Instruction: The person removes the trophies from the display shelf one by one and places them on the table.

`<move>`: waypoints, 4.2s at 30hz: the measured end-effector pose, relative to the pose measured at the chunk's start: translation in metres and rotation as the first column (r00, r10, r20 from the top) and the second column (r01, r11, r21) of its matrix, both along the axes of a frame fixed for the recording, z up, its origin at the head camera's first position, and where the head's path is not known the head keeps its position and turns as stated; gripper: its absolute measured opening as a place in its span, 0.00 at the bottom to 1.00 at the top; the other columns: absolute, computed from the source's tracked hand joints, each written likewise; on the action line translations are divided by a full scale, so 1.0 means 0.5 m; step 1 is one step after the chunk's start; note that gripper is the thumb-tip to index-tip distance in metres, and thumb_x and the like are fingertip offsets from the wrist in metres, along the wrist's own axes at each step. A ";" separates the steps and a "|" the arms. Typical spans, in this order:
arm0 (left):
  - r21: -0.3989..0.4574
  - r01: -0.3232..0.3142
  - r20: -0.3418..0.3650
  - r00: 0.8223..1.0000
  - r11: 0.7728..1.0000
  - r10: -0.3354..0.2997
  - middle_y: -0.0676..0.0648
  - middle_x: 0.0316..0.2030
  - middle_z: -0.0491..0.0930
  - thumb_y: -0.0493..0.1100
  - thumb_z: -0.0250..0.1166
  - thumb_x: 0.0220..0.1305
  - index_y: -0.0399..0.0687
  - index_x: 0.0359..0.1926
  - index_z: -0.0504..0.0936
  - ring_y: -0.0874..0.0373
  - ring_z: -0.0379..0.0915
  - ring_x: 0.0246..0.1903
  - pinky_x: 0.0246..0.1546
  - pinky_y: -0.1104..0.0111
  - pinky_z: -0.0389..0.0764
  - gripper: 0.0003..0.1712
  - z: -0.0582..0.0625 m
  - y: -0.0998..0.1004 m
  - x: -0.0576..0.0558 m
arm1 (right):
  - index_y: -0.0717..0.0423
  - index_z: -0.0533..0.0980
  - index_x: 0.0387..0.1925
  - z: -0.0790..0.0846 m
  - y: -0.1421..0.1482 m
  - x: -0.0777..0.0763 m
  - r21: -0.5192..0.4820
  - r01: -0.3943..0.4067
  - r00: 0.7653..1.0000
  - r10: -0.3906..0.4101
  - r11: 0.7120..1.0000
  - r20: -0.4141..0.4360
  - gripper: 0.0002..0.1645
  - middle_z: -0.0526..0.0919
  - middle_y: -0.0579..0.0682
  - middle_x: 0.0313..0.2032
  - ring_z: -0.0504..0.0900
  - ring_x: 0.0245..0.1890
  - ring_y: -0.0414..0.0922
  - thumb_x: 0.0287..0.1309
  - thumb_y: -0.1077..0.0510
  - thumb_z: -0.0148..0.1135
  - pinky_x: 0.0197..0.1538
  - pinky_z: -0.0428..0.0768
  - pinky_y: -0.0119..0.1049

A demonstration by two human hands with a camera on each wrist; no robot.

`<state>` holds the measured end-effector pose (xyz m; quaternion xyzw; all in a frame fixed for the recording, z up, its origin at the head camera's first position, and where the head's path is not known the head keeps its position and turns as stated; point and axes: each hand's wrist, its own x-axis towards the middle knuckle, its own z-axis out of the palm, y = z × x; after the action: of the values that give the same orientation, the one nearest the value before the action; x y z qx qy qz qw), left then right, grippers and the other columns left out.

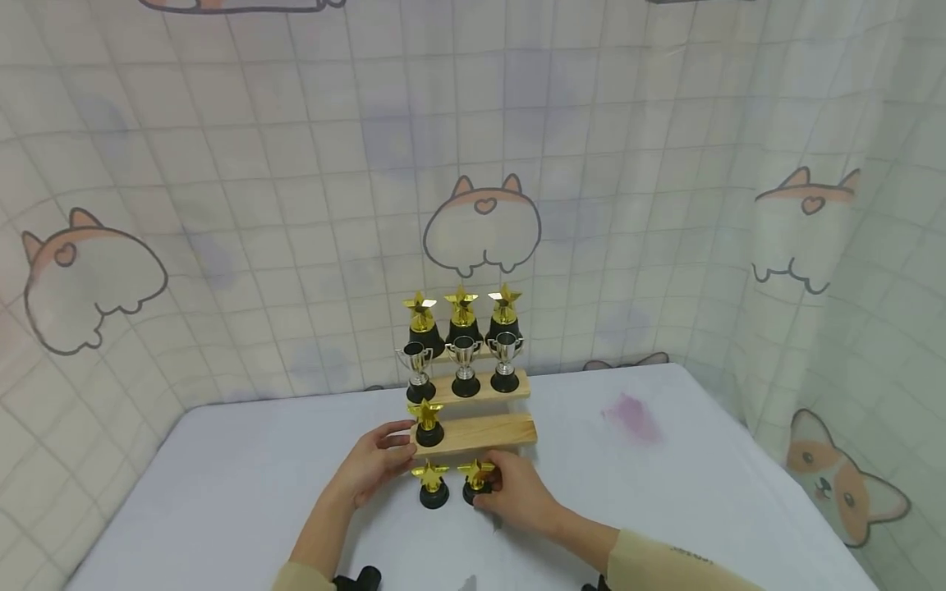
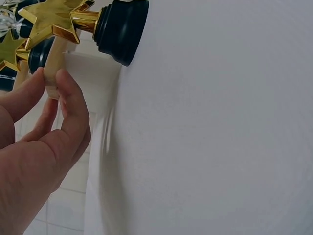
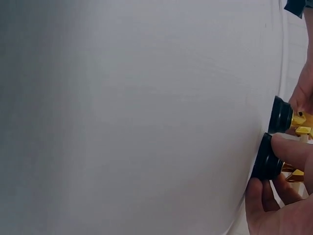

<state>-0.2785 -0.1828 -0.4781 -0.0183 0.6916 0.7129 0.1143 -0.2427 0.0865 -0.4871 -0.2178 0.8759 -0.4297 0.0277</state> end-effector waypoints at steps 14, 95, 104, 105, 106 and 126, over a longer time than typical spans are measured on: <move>0.008 -0.022 -0.001 1.000 1.000 0.022 0.34 0.55 0.73 0.30 0.67 0.67 0.37 0.69 0.71 0.50 0.80 0.44 0.49 0.59 0.86 0.30 0.005 -0.001 -0.001 | 0.56 0.78 0.42 0.024 -0.001 -0.016 0.127 -0.041 0.999 0.042 0.991 -0.003 0.21 0.79 0.42 0.36 0.76 0.34 0.38 0.50 0.60 0.81 0.36 0.79 0.31; 0.019 -0.015 -0.019 1.000 1.000 0.016 0.34 0.54 0.75 0.30 0.65 0.69 0.35 0.70 0.70 0.52 0.81 0.45 0.51 0.60 0.85 0.29 -0.005 -0.001 -0.010 | 0.62 0.80 0.51 0.118 -0.102 -0.095 -0.098 -0.017 1.000 0.015 0.995 -0.013 0.16 0.84 0.56 0.48 0.83 0.46 0.49 0.62 0.63 0.70 0.49 0.85 0.41; 0.023 -0.010 -0.017 1.000 1.000 0.010 0.34 0.54 0.75 0.29 0.64 0.69 0.34 0.69 0.69 0.51 0.81 0.45 0.51 0.59 0.85 0.29 -0.004 0.002 -0.013 | 0.61 0.80 0.49 0.111 -0.110 -0.095 -0.072 0.005 0.999 -0.008 0.997 -0.041 0.16 0.85 0.54 0.46 0.83 0.47 0.51 0.60 0.62 0.72 0.52 0.84 0.43; 0.023 -0.012 -0.016 1.000 1.000 0.012 0.34 0.54 0.75 0.29 0.64 0.69 0.34 0.69 0.69 0.51 0.81 0.45 0.51 0.59 0.85 0.29 -0.004 0.002 -0.012 | 0.61 0.80 0.49 0.110 -0.111 -0.095 -0.068 0.007 0.999 -0.010 0.998 -0.044 0.16 0.85 0.53 0.45 0.83 0.47 0.50 0.60 0.62 0.72 0.52 0.84 0.42; 0.023 -0.015 -0.015 1.000 1.000 0.015 0.34 0.54 0.75 0.29 0.64 0.69 0.34 0.69 0.69 0.51 0.81 0.45 0.51 0.59 0.85 0.29 -0.003 0.002 -0.011 | 0.61 0.80 0.49 0.109 -0.112 -0.095 -0.064 0.009 0.999 -0.012 0.998 -0.041 0.16 0.84 0.53 0.45 0.83 0.46 0.49 0.60 0.61 0.72 0.51 0.83 0.42; 0.026 -0.003 -0.039 0.999 1.000 0.004 0.35 0.52 0.75 0.30 0.64 0.70 0.33 0.69 0.69 0.52 0.80 0.44 0.50 0.60 0.85 0.29 -0.004 0.001 -0.012 | 0.60 0.82 0.43 0.103 -0.139 -0.096 0.004 0.073 0.994 -0.072 0.997 -0.084 0.15 0.79 0.46 0.31 0.75 0.32 0.43 0.59 0.56 0.75 0.35 0.77 0.35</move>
<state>-0.2843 -0.1825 -0.4799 -0.0042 0.6844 0.7222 0.1000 -0.2910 0.0171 -0.4356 -0.2037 0.8851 -0.4178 -0.0241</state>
